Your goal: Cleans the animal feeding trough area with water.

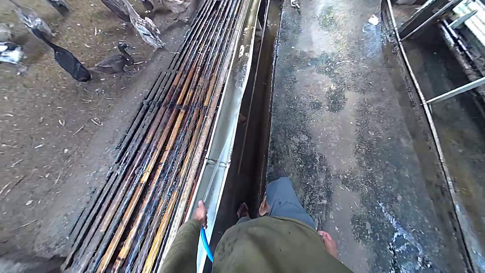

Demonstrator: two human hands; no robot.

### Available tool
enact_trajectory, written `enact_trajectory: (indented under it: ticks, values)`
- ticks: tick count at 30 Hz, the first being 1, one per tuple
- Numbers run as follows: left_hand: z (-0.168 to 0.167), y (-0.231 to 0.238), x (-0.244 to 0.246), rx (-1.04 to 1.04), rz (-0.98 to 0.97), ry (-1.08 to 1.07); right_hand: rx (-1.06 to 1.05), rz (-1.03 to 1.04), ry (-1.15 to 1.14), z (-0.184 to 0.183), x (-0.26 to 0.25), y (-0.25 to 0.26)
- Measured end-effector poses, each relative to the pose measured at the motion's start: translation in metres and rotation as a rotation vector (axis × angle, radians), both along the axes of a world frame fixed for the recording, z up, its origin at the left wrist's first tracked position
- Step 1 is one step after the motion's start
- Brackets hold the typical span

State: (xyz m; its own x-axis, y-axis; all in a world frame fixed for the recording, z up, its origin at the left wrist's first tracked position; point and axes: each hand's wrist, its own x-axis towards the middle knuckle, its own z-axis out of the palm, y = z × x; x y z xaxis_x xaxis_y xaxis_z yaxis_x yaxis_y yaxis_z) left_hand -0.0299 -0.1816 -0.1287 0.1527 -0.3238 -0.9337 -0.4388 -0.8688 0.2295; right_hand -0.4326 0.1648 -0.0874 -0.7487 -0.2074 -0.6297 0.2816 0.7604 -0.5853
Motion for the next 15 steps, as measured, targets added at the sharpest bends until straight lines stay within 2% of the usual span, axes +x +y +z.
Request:
enact_trajectory:
  ticks: [4,8,11,13,15]
  values:
    - [-0.004,-0.003,-0.001,0.011,0.054,-0.029,-0.008,-0.021,-0.015,0.004,-0.004,-0.005]
    - [0.001,-0.009,-0.010,-0.018,0.020,-0.048,0.000,-0.057,-0.030,0.011,-0.008,-0.017]
    - [0.006,-0.021,-0.022,-0.025,-0.022,-0.069,0.043,-0.008,-0.039,0.014,-0.018,-0.022]
    - [0.010,-0.033,-0.035,-0.013,-0.052,-0.072,0.110,0.046,-0.097,0.028,-0.027,-0.035]
    - [0.016,-0.047,-0.048,0.002,-0.085,-0.070,0.149,0.079,-0.168,0.059,-0.036,-0.056]
